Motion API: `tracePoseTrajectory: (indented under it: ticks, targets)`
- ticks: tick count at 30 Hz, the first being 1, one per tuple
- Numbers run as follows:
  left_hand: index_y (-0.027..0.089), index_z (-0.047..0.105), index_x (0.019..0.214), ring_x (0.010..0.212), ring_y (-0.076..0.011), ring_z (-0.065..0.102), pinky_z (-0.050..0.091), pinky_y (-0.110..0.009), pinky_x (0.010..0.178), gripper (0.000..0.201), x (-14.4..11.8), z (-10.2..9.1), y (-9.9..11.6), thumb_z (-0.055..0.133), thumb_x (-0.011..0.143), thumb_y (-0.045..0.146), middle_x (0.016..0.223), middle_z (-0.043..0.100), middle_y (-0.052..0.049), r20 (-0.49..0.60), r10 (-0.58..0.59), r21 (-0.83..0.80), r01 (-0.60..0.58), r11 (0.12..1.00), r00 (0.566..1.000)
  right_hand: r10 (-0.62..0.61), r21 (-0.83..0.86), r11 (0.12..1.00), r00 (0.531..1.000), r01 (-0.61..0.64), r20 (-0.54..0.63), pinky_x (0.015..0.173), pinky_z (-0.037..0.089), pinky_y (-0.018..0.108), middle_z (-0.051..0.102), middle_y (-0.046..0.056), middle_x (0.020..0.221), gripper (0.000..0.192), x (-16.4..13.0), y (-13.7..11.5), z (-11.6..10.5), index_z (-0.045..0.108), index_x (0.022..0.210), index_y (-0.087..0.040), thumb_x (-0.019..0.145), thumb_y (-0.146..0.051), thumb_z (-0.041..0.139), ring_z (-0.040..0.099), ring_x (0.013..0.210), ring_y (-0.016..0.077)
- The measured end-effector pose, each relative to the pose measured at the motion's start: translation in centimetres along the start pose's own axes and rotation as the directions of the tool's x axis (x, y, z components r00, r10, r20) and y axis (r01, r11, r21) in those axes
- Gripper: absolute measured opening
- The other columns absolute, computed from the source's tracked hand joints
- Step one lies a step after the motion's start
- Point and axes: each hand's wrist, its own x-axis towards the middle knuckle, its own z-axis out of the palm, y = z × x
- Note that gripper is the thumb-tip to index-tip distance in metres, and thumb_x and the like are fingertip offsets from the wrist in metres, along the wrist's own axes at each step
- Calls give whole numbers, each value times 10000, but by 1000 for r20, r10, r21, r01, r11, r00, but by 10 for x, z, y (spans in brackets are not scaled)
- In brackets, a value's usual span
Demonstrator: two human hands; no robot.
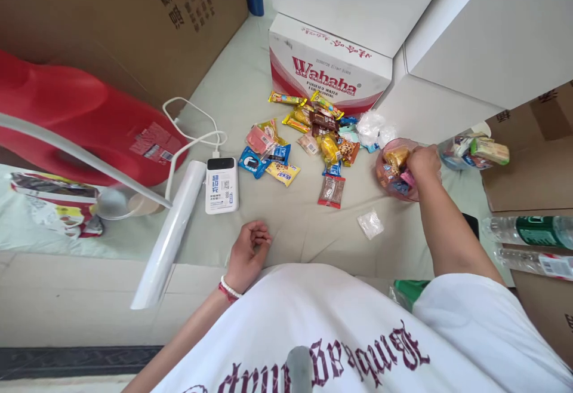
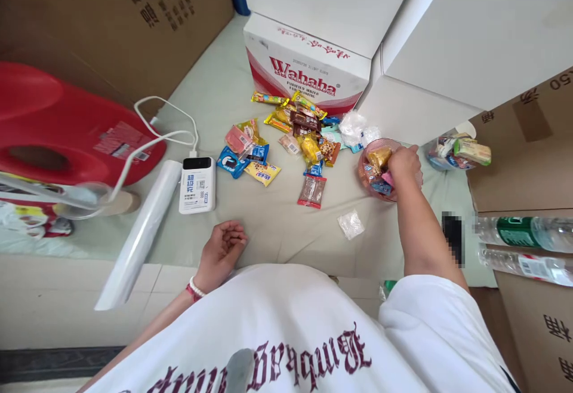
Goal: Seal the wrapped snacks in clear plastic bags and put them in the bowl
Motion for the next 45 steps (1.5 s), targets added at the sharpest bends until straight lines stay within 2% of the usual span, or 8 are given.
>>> tracePoseTrajectory:
  ticks: [5, 11, 15, 21, 27, 31, 38, 45]
  targets:
    - [204, 569, 1150, 876, -183, 664, 563, -320, 774, 352, -2, -4, -5, 701, 839, 301, 1001, 648, -58, 31, 38, -30, -37, 999, 999, 82, 19, 997, 970, -80, -227, 928, 430, 446, 628, 201, 1091, 328, -46, -12, -50, 686, 1067, -141, 1013, -389, 479, 583, 981, 267]
    - [208, 660, 914, 812, -163, 596, 500, -285, 725, 62, 4, -4, 8, 644, 888, 263, 917, 622, -37, 101, 165, 109, -175, 978, 981, 5, 243, 965, 938, -95, 348, 651, 457, 308, 681, 37, 762, 367, -208, -38, -30, 687, 888, -209, 923, -556, 574, 581, 640, 181]
    - [202, 671, 880, 803, -160, 598, 505, -293, 747, 67, 18, 11, 33, 639, 881, 261, 903, 633, -40, 243, 195, 59, -215, 975, 950, 26, 242, 965, 951, -105, 310, 680, 488, 331, 656, 58, 817, 337, -262, -45, 0, 675, 861, -208, 937, -515, 560, 602, 710, 199]
    - [192, 608, 888, 654, -147, 580, 469, -266, 589, 290, 34, 72, 76, 596, 920, 479, 742, 599, -3, 539, -5, -87, 62, 994, 842, -210, 483, 869, 963, 105, 168, 762, 552, 319, 682, 63, 975, 174, -257, -84, -7, 728, 971, -246, 991, -337, 581, 663, 854, 187]
    - [173, 628, 837, 616, -122, 526, 424, -262, 607, 270, 47, 105, 81, 668, 838, 439, 708, 589, 13, 528, 34, -100, 22, 995, 848, -423, 584, 765, 895, 271, 139, 852, 575, 347, 701, 75, 1036, 182, -245, -122, 0, 755, 1064, -275, 999, -293, 586, 682, 962, 201]
    - [173, 650, 838, 627, -122, 495, 399, -259, 610, 260, 48, 98, 72, 663, 851, 432, 707, 594, 10, 456, 57, -108, -8, 994, 888, -390, 731, 676, 887, 92, 249, 887, 575, 369, 712, 87, 1135, 262, -242, -137, 10, 717, 1195, -269, 998, -400, 605, 689, 1018, 213]
    - [182, 635, 804, 827, -163, 577, 460, -292, 777, 235, 49, 75, 69, 708, 840, 403, 875, 644, -34, 358, 103, -135, -58, 989, 928, -229, 821, 545, 912, -170, 340, 875, 549, 337, 716, 62, 1020, 255, -226, -157, 17, 749, 878, -244, 939, -483, 683, 676, 967, 197]
    - [192, 574, 826, 717, -121, 537, 438, -246, 660, 352, 63, 61, 75, 742, 807, 501, 853, 631, -5, 365, -51, -366, 194, 910, 929, -187, 660, 357, 642, -661, 744, 394, 296, 213, 572, -46, 572, 416, -219, -158, 12, 654, 805, -210, 813, -611, 766, 383, 405, 68]
